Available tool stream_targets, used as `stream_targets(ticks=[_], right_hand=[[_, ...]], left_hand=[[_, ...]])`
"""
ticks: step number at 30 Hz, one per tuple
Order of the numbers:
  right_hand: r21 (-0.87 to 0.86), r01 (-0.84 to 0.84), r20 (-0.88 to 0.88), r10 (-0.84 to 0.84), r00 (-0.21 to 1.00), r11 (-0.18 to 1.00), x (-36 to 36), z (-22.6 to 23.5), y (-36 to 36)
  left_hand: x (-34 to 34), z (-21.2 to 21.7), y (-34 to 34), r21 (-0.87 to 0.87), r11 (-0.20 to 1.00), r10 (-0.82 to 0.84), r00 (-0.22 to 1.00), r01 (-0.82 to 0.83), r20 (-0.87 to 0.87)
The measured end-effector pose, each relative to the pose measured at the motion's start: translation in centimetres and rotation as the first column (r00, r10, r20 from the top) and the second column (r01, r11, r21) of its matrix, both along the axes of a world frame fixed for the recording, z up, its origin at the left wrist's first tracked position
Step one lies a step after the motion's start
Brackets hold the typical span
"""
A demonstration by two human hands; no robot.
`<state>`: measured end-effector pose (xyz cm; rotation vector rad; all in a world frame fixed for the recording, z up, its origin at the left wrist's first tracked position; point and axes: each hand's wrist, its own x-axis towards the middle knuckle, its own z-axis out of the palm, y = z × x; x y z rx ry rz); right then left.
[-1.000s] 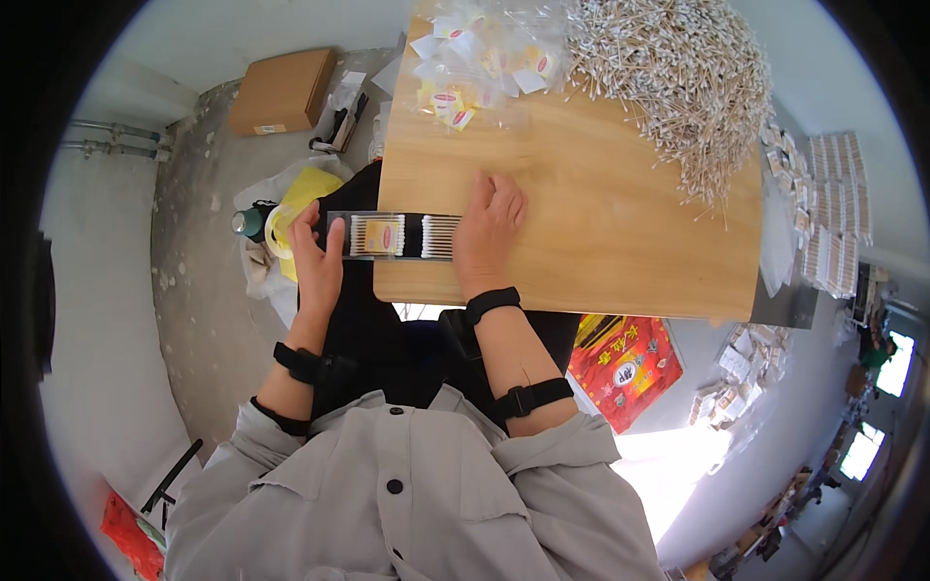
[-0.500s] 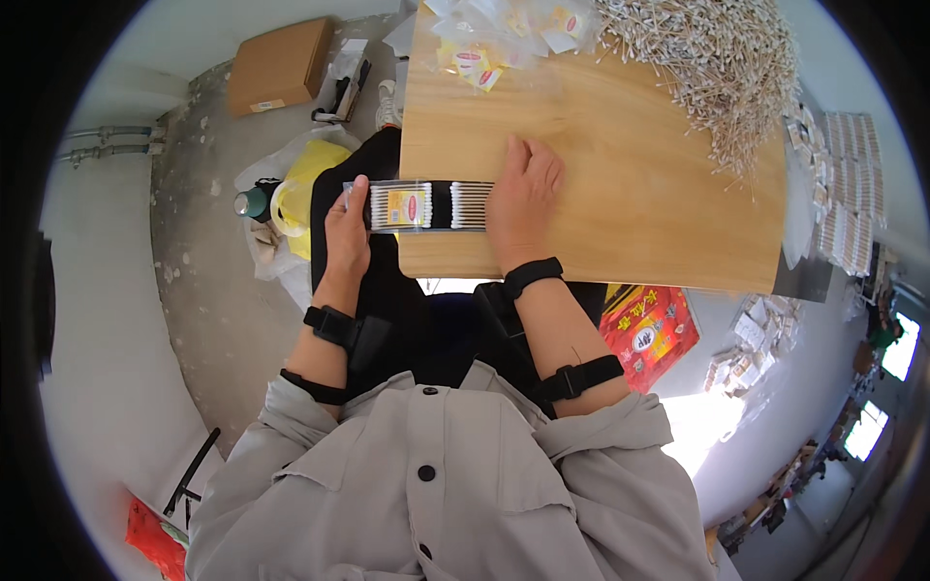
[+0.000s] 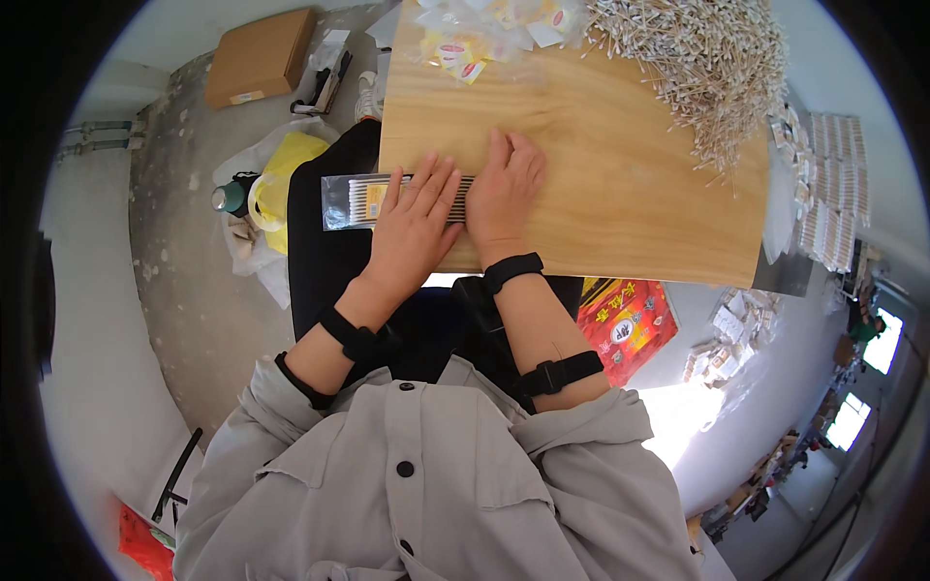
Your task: The person sits on the floor and packs cotton swabs into small plastic bags. They open a bag, gather a handful of swabs from a pile on the table, align them, and place them inside the packaging before sealing it.
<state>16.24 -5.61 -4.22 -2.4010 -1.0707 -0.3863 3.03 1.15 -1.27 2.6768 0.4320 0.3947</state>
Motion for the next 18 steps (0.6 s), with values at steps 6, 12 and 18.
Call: stream_targets(ticks=[6, 12, 18], right_hand=[[0.037, 0.003, -0.025, -0.002, 1.0, 0.999, 0.0, -0.2, -0.1], [0.06, 0.007, -0.007, -0.007, 1.0, 0.998, 0.2, -0.6, -0.2], [0.043, -0.022, -0.02, 0.023, 1.0, 0.999, 0.0, 0.1, 0.1]], left_hand=[[-0.3, -0.4, -1.6, 0.084, 0.996, 0.043, 0.983, -0.029, -0.177], [-0.1, -0.4, -1.8, 0.067, 0.997, 0.04, 0.973, -0.026, -0.227], [-1.1, 0.9, -0.7, -0.011, 0.999, 0.042, 0.991, -0.044, -0.129]])
